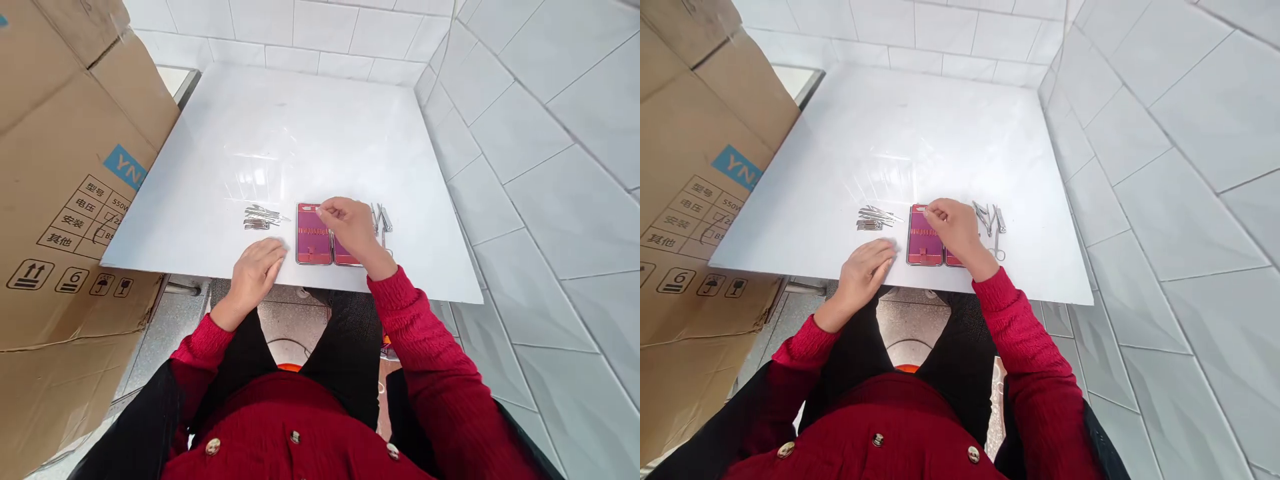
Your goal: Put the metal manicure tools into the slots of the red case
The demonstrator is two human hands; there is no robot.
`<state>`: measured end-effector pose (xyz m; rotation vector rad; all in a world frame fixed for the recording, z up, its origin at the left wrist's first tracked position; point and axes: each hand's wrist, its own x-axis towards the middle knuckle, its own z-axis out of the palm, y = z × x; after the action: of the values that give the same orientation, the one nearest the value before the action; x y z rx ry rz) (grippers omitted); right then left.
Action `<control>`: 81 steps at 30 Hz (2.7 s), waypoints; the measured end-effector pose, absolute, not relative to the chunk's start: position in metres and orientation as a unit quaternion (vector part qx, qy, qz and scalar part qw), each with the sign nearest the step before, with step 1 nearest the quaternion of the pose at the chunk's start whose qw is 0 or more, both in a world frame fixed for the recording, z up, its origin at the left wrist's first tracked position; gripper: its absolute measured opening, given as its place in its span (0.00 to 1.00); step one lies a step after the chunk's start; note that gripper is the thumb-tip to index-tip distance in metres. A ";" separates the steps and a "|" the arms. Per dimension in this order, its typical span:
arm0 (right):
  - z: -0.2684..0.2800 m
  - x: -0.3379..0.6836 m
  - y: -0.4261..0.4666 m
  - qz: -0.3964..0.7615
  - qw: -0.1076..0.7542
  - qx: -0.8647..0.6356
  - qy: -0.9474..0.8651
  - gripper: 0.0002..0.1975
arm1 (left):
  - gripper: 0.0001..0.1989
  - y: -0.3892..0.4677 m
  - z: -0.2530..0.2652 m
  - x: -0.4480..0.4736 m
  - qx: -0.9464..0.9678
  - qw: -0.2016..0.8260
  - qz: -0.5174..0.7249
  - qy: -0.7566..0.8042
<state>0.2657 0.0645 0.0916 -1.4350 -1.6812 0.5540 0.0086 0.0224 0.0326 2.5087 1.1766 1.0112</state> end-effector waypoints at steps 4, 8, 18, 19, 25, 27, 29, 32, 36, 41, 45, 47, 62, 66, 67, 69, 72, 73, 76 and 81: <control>0.089 0.218 0.075 0.208 0.309 -0.545 -0.751 0.07 | 0.14 0.014 0.028 0.019 0.856 0.065 0.319 0.400; 0.084 0.191 0.087 0.180 0.222 -0.554 -0.782 0.08 | 0.13 0.014 0.024 0.018 0.858 0.040 0.337 0.385; 0.076 0.167 0.094 0.155 0.177 -0.547 -0.803 0.15 | 0.14 0.013 0.023 0.017 0.859 0.040 0.341 0.380; 0.075 0.167 0.092 0.157 0.181 -0.549 -0.801 0.15 | 0.14 0.013 0.023 0.017 0.860 0.041 0.339 0.381; 0.071 0.178 0.072 0.184 0.266 -0.549 -0.771 0.15 | 0.13 0.013 0.023 0.017 0.862 0.031 0.338 0.377; 0.071 0.182 0.066 0.193 0.281 -0.541 -0.769 0.14 | 0.14 0.013 0.023 0.017 0.862 0.026 0.336 0.380; 0.071 0.186 0.061 0.197 0.285 -0.538 -0.768 0.13 | 0.14 0.013 0.023 0.017 0.861 0.028 0.331 0.385; 0.071 0.190 0.055 0.200 0.287 -0.547 -0.760 0.11 | 0.14 0.013 0.023 0.016 0.862 0.036 0.326 0.386; 0.069 0.197 0.043 0.223 0.282 -0.534 -0.765 0.09 | 0.14 0.013 0.023 0.016 0.862 0.030 0.329 0.383; 0.072 0.202 0.037 0.227 0.270 -0.540 -0.764 0.09 | 0.13 0.014 0.023 0.017 0.862 0.028 0.332 0.382; 0.083 0.201 0.047 0.204 0.249 -0.559 -0.764 0.10 | 0.12 0.013 0.021 0.010 0.862 0.018 0.352 0.364; 0.086 0.199 0.054 0.193 0.225 -0.565 -0.770 0.10 | 0.13 0.014 0.021 0.002 0.856 0.015 0.354 0.376; 0.081 0.163 0.079 0.129 0.154 -0.556 -0.806 0.14 | 0.18 0.057 0.033 -0.029 0.803 0.022 0.314 0.507; 0.076 0.166 0.072 0.137 0.164 -0.550 -0.807 0.13 | 0.17 0.051 0.031 -0.029 0.806 0.020 0.317 0.500; 0.076 0.167 0.071 0.141 0.166 -0.548 -0.808 0.13 | 0.17 0.050 0.031 -0.030 0.806 0.018 0.319 0.499; 0.076 0.170 0.071 0.154 0.169 -0.544 -0.807 0.14 | 0.16 0.048 0.031 -0.030 0.806 0.010 0.320 0.498; 0.079 0.174 0.073 0.161 0.183 -0.554 -0.796 0.15 | 0.16 0.047 0.032 -0.029 0.808 -0.004 0.316 0.497; 0.080 0.176 0.075 0.156 0.189 -0.560 -0.792 0.15 | 0.15 0.047 0.032 -0.029 0.808 -0.006 0.316 0.497; 0.084 0.178 0.082 0.127 0.187 -0.575 -0.787 0.13 | 0.15 0.046 0.033 -0.029 0.807 -0.006 0.321 0.496; 0.089 0.170 0.091 0.098 0.120 -0.578 -0.801 0.11 | 0.14 0.045 0.035 -0.029 0.806 0.011 0.330 0.491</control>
<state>0.1695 0.0909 0.0888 -1.6891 -2.3409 0.2875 -0.0289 0.0453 0.0351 2.5148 1.5330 1.0311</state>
